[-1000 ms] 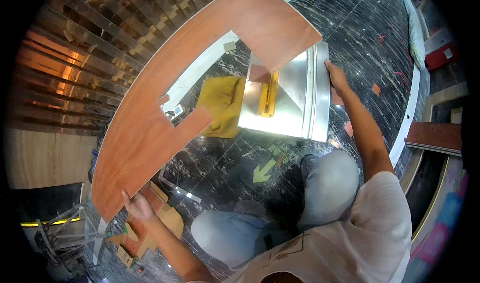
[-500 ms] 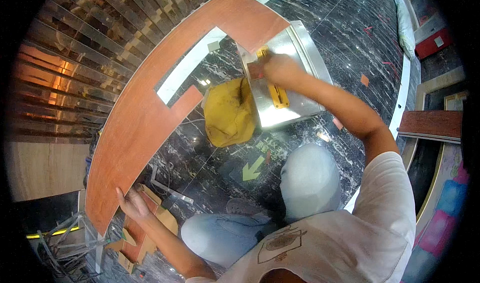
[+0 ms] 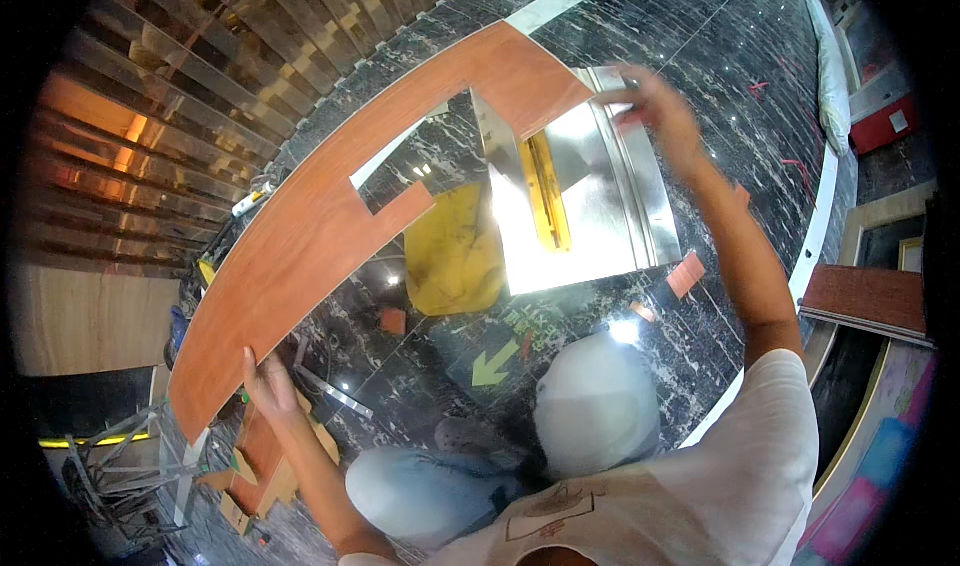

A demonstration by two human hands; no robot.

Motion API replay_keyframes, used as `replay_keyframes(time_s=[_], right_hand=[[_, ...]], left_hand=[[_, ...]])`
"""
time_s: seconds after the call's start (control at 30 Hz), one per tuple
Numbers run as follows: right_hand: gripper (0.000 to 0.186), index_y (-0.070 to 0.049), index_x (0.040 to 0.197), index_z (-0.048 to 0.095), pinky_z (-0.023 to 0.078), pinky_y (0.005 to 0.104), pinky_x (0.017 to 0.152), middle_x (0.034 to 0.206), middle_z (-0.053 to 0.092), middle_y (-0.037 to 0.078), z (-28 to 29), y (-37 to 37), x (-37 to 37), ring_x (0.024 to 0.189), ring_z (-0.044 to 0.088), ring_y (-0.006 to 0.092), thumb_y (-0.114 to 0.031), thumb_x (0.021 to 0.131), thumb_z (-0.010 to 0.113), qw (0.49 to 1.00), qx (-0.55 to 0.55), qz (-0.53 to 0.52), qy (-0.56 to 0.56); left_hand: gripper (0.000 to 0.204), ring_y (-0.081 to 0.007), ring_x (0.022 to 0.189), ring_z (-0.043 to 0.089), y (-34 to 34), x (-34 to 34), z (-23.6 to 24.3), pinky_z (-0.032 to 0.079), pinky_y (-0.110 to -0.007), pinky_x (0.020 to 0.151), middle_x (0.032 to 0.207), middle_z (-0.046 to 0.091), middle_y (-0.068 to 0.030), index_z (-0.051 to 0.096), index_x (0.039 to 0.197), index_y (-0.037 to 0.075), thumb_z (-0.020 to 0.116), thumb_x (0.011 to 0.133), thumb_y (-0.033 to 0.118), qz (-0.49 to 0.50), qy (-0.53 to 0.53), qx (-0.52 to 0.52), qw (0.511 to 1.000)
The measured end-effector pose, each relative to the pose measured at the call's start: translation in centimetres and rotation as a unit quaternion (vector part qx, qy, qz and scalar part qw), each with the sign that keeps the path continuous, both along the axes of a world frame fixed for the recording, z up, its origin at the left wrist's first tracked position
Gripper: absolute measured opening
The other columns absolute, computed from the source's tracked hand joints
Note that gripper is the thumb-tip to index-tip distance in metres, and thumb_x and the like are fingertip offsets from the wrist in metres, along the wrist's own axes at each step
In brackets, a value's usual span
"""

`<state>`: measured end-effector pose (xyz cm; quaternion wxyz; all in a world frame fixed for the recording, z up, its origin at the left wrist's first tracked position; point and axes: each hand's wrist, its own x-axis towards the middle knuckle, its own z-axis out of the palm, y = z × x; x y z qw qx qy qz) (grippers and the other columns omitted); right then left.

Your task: The person places a wooden board on the floor, uses an L-square and a pencil to mark cut lines, and then carries the board over to a table saw.

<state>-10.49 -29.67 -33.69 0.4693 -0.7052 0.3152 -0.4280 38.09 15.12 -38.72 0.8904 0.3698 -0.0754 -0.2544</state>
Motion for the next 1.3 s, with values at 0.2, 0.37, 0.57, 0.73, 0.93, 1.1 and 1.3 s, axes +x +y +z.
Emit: replay_keyframes(time_s=[0.2,0.37,0.57,0.73,0.93,1.1,1.3], right_hand=[[0.05,-0.004,0.119,0.065,0.053,0.0339,0.059,0.075,0.07,0.013,-2.1,-16.3,-0.5,0.07,0.07,0.0176,-0.049,0.099,0.053,0.972,0.034,-0.095,0.213],[0.043,-0.002,0.122,0.066,0.051,0.0429,0.079,0.098,0.069,0.017,-10.3,-24.9,4.1,0.091,0.066,0.0231,-0.037,0.1,0.053,0.864,-0.251,0.02,0.437],[0.048,0.0,0.118,0.067,0.048,0.0494,0.09,0.118,0.069,0.019,-6.6,-21.4,9.3,0.103,0.067,0.0289,-0.037,0.09,0.056,0.809,0.203,0.108,0.541],[0.045,-0.002,0.115,0.07,0.049,0.045,0.089,0.114,0.071,0.017,-9.6,-24.1,9.7,0.099,0.067,0.0278,-0.034,0.088,0.054,0.786,0.166,0.091,0.589],[0.033,0.001,0.114,0.067,0.051,0.0398,0.088,0.111,0.071,0.017,-14.1,-27.8,4.6,0.103,0.068,0.026,-0.023,0.091,0.061,0.975,-0.007,0.012,0.221],[0.035,-0.008,0.127,0.059,0.049,0.0394,0.098,0.119,0.068,0.014,-11.7,-14.8,9.1,0.112,0.064,0.0338,-0.023,0.095,0.063,0.95,-0.196,0.056,0.237],[0.033,-0.012,0.125,0.062,0.048,0.0399,0.097,0.118,0.068,0.014,-12.1,-12.6,6.2,0.111,0.061,0.0368,-0.024,0.095,0.063,0.904,-0.293,-0.035,0.309]], left_hand=[[0.041,-0.0308,0.127,0.054,-4.4,2.6,-1.1,0.046,-0.042,0.112,0.139,0.053,-0.0211,0.046,0.136,-0.008,0.057,0.097,-0.004,-0.056,0.043,-0.015,0.997],[0.046,-0.0316,0.131,0.05,-9.0,4.0,-3.8,0.042,-0.045,0.114,0.142,0.05,-0.021,0.042,0.139,-0.007,0.057,0.096,-0.004,-0.067,0.005,0.016,0.998],[0.042,-0.0322,0.128,0.053,-8.8,6.3,-3.7,0.046,-0.044,0.112,0.141,0.051,-0.0224,0.045,0.137,-0.007,0.055,0.097,-0.006,-0.056,0.014,0.032,0.998],[0.045,-0.0317,0.132,0.049,-10.7,5.9,-4.1,0.043,-0.046,0.114,0.143,0.048,-0.0223,0.043,0.139,-0.006,0.056,0.096,-0.005,-0.074,-0.004,0.036,0.997],[0.051,-0.0286,0.132,0.049,-14.4,6.3,-9.0,0.039,-0.044,0.117,0.143,0.051,-0.0162,0.043,0.14,-0.004,0.062,0.094,0.001,-0.093,0.001,0.065,0.993],[0.046,-0.0297,0.13,0.052,-12.4,7.4,-8.5,0.042,-0.044,0.113,0.141,0.053,-0.017,0.046,0.137,-0.005,0.062,0.094,0.002,-0.101,-0.011,0.072,0.992],[0.045,-0.0287,0.128,0.053,-14.3,7.0,-10.1,0.045,-0.044,0.112,0.139,0.054,-0.0148,0.048,0.137,0.0,0.062,0.094,-0.002,-0.102,0.031,0.046,0.993]])
